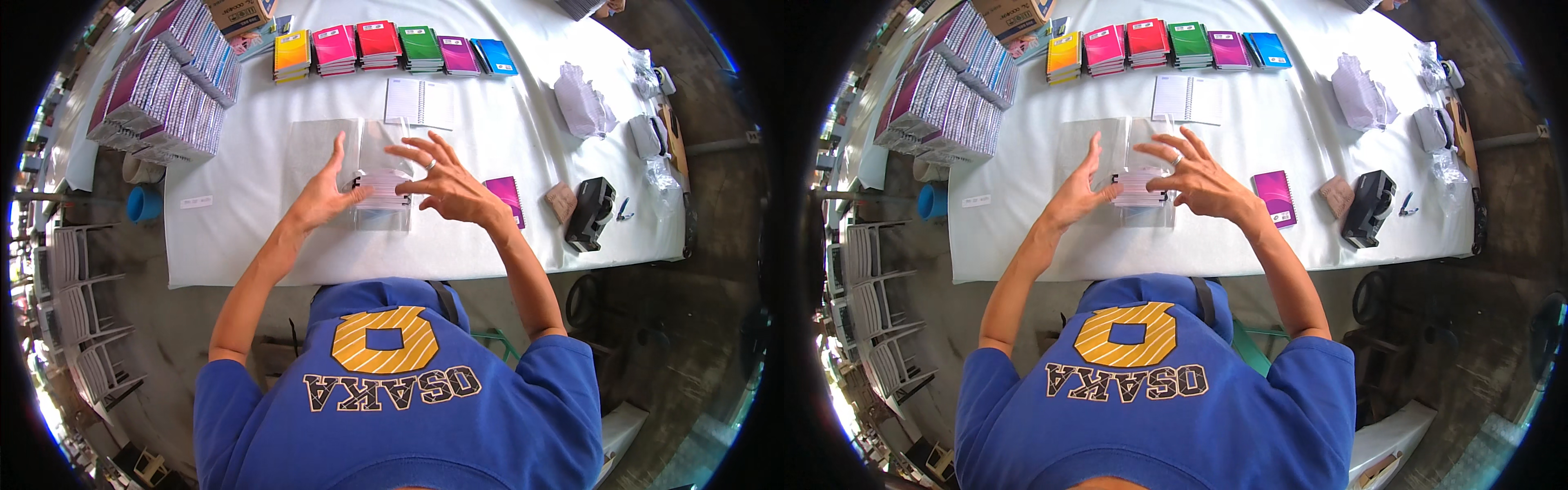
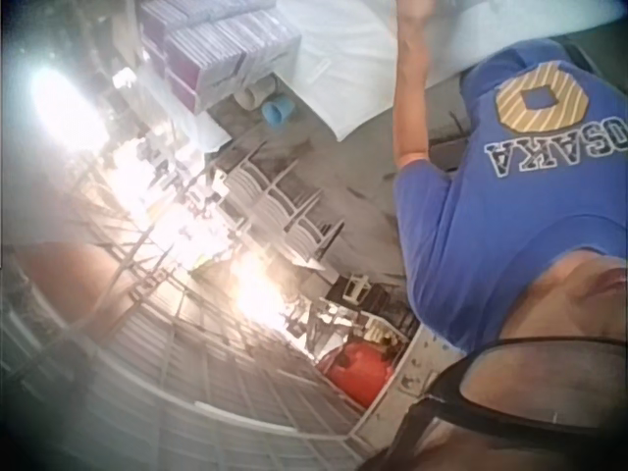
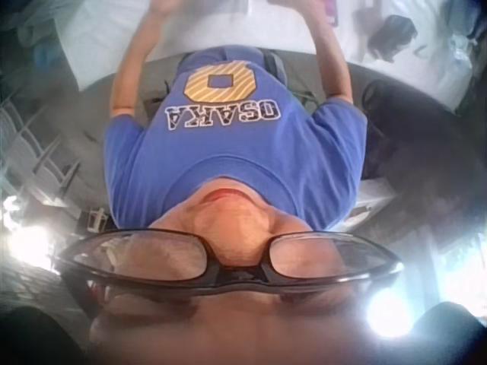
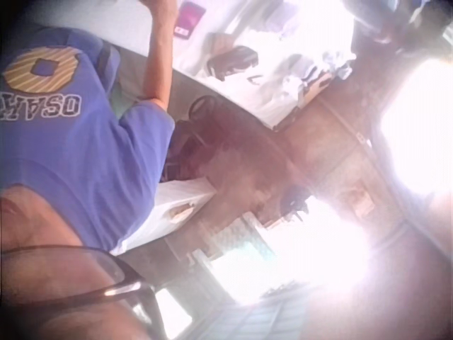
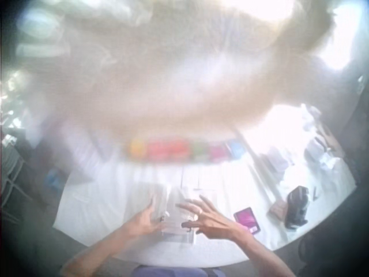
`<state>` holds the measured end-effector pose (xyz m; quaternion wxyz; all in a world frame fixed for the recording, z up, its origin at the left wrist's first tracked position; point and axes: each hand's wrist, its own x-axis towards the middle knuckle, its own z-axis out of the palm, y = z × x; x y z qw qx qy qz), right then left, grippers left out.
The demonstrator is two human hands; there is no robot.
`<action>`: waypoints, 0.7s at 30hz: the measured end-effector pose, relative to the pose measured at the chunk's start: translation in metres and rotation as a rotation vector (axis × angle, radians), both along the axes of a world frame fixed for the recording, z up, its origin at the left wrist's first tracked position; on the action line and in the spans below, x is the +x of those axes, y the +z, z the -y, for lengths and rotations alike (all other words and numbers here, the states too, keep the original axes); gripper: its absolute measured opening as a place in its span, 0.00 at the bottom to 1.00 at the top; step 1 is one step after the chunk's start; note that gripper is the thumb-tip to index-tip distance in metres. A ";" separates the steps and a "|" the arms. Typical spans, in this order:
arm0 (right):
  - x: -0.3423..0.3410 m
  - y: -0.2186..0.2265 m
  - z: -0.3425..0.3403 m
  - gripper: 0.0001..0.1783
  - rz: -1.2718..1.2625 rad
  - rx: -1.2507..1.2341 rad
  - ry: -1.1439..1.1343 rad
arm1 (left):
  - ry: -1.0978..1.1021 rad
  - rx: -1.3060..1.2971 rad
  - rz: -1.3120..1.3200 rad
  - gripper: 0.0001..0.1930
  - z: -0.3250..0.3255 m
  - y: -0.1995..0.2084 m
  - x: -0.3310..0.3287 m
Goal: The person packages stacks of small notebooks into clear plastic bags by hand, secures the bags with tape from a dispenser, and places the finished packages onto a large stack of similar items.
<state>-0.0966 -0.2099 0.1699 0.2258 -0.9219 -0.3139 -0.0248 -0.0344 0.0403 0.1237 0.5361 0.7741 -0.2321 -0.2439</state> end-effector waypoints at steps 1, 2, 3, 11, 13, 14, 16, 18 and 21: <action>0.000 -0.004 -0.002 0.16 0.015 -0.029 0.020 | 0.002 0.003 0.001 0.54 0.000 -0.002 -0.003; 0.001 -0.007 -0.001 0.16 0.013 -0.028 0.021 | 0.057 0.126 0.146 0.47 0.003 -0.002 -0.007; 0.004 -0.011 0.000 0.10 0.055 -0.043 0.029 | 0.111 0.248 0.292 0.40 0.006 -0.002 -0.010; 0.034 0.003 0.008 0.06 0.126 0.090 -0.099 | -0.026 0.557 0.321 0.24 0.004 0.020 0.036; 0.044 -0.009 0.012 0.08 0.078 0.110 -0.099 | -0.048 0.547 0.254 0.25 0.008 0.019 0.047; 0.046 -0.012 0.008 0.09 0.032 0.101 -0.077 | -0.092 0.668 0.289 0.24 0.015 0.017 0.051; 0.044 -0.017 0.002 0.11 -0.005 0.063 -0.024 | -0.132 0.790 0.326 0.24 0.014 0.016 0.055; 0.040 -0.024 0.008 0.14 0.017 0.089 -0.011 | -0.017 0.585 0.111 0.24 0.007 0.025 0.048; 0.034 -0.025 0.007 0.16 0.011 0.201 -0.121 | 0.307 -0.034 0.003 0.23 -0.021 0.025 0.033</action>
